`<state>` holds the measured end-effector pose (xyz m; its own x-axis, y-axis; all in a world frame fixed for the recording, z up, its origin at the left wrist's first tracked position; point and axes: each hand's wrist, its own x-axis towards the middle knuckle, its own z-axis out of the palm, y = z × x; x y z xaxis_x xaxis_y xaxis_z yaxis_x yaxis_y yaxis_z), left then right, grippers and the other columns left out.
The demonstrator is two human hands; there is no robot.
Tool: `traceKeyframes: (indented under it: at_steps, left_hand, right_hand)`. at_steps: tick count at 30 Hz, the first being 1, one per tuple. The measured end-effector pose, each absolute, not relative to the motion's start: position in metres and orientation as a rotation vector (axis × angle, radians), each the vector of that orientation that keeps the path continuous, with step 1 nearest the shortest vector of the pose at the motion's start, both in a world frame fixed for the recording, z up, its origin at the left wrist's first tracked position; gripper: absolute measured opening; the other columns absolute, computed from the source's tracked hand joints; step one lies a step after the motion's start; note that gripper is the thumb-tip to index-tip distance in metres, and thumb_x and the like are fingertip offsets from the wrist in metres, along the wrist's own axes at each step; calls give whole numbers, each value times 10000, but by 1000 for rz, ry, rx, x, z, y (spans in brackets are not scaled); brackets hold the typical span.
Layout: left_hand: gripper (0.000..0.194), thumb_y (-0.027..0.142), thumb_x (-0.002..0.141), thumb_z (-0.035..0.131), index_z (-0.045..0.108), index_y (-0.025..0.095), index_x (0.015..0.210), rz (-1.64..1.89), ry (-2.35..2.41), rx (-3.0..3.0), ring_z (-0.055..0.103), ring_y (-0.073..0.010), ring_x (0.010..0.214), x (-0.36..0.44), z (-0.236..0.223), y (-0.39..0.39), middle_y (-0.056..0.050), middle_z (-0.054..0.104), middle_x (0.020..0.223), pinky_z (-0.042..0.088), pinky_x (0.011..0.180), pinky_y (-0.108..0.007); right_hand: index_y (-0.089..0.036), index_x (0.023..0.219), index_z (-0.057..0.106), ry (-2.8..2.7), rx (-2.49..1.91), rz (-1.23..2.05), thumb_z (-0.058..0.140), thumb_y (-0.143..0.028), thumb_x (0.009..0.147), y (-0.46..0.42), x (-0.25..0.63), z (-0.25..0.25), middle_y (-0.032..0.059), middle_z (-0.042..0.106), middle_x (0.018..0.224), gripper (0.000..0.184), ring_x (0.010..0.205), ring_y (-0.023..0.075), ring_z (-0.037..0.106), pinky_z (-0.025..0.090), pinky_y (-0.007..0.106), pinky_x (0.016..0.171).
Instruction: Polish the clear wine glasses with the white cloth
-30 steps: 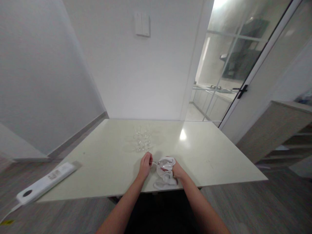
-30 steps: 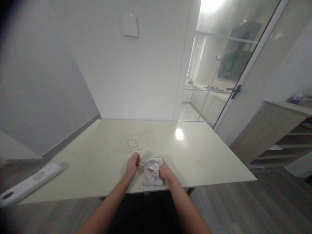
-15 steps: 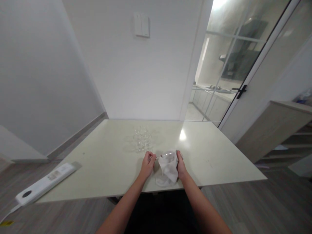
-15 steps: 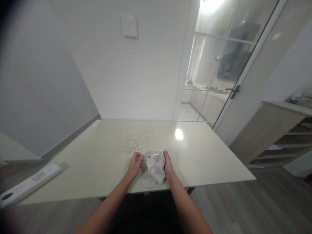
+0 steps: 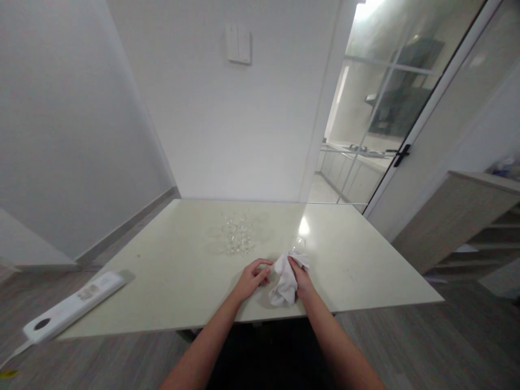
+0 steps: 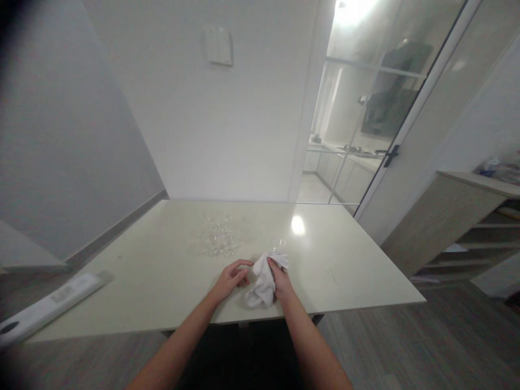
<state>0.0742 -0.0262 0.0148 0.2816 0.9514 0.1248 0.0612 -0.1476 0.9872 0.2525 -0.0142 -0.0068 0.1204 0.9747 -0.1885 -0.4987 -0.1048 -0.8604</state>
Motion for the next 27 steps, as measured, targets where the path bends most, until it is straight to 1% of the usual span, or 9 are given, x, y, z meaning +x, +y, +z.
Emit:
traceKeyframes:
  at_steps: [3,5,9,11,13,16,20,24,27]
  left_hand:
    - [352,510,808,575,588,167,885,1126,1050,1395,544,-109,522,72,12,-22,-42,648,795,372,470,-204]
    - [370,527,787,596,569,172,890,1160,1019,1408,536,-106,543,71,10,-21,-37,638,819,380,493,-204]
    - [513,607,677,672,545,173,920,1217,851,1421,513,-113,606,68,7,-21,-23,587,824,384,545,-212]
    - [583,641,615,706,524,176,917,1239,785,1398,499,-117,624,68,5,-20,-5,548,790,374,557,-212]
    - [605,633,577,740,508,178,902,1246,755,1399,481,-116,630,68,4,-20,15,510,749,363,567,-209]
    - [538,574,605,754,506,174,864,1254,773,1411,455,-110,627,68,5,-20,25,483,716,354,577,-208]
    - [460,561,676,692,571,153,848,1248,829,1412,472,-129,649,67,8,-19,-1,512,719,367,587,-222]
    - [555,608,711,621,643,123,981,1221,838,1387,476,-136,639,64,9,-17,-45,553,804,360,544,-229]
    - [610,574,684,679,619,133,1102,1271,830,1390,502,-143,677,65,9,-17,-49,569,837,386,580,-233]
  right_hand:
    - [-163,911,683,-674,-1044,1444,786,-473,592,-17,256,-5,79,735,907,457,838,244,688,540,366,791]
    - [-159,926,693,-872,-1051,1539,796,-442,600,-22,254,-7,84,735,938,444,865,245,686,529,384,838]
    - [-199,1060,678,-1363,-954,1538,823,-323,601,-31,245,-8,74,706,1099,498,1021,236,650,447,426,998]
    - [-224,1116,658,-1463,-911,1513,814,-299,622,-35,240,-5,71,688,1153,523,1078,231,631,421,428,1031]
    - [-241,1154,640,-1486,-877,1528,795,-297,653,-38,237,-1,68,674,1186,528,1102,227,623,421,424,1035]
    - [-247,1179,624,-1511,-854,1542,783,-294,668,-39,236,2,63,662,1209,537,1112,223,618,419,417,1037]
    - [-209,1131,641,-1592,-868,1536,775,-304,667,-35,240,0,65,687,1143,492,1052,224,632,443,417,998]
    - [-207,1130,641,-1548,-851,1537,755,-312,691,-31,243,-5,70,690,1133,466,1039,230,635,462,403,971]
    - [-213,1132,637,-1531,-926,1476,755,-297,689,-31,242,-10,74,682,1155,466,1065,241,628,447,423,993]
